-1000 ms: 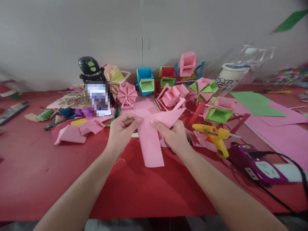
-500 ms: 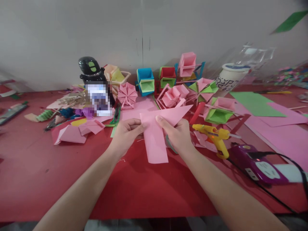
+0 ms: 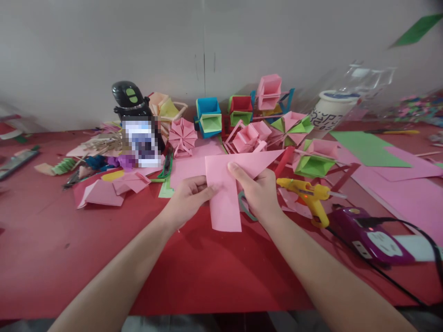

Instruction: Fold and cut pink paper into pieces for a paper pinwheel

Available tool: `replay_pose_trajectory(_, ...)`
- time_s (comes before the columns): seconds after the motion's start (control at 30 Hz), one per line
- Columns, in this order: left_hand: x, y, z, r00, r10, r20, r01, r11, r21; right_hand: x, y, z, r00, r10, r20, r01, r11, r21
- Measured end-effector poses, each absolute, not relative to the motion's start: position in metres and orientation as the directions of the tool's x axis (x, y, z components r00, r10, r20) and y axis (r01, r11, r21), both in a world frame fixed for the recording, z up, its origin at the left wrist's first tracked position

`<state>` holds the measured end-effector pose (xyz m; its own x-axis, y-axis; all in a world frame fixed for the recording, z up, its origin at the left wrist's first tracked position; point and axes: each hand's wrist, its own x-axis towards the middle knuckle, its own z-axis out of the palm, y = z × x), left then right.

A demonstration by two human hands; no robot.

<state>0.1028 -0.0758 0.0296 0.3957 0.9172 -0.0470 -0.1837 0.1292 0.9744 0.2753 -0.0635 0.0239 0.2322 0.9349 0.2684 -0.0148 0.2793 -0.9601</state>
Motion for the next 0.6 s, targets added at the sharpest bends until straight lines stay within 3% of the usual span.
replay_pose_trajectory(0.6, 0.1072, -0.0794, 0.0287, 0.366, 0.925, -0.099, -0.072, 0.134, 0.988, 0.2748, -0.0642, 0.0295, 0.281, 0.928, 0.243, -0.056, 0.269, -0.962)
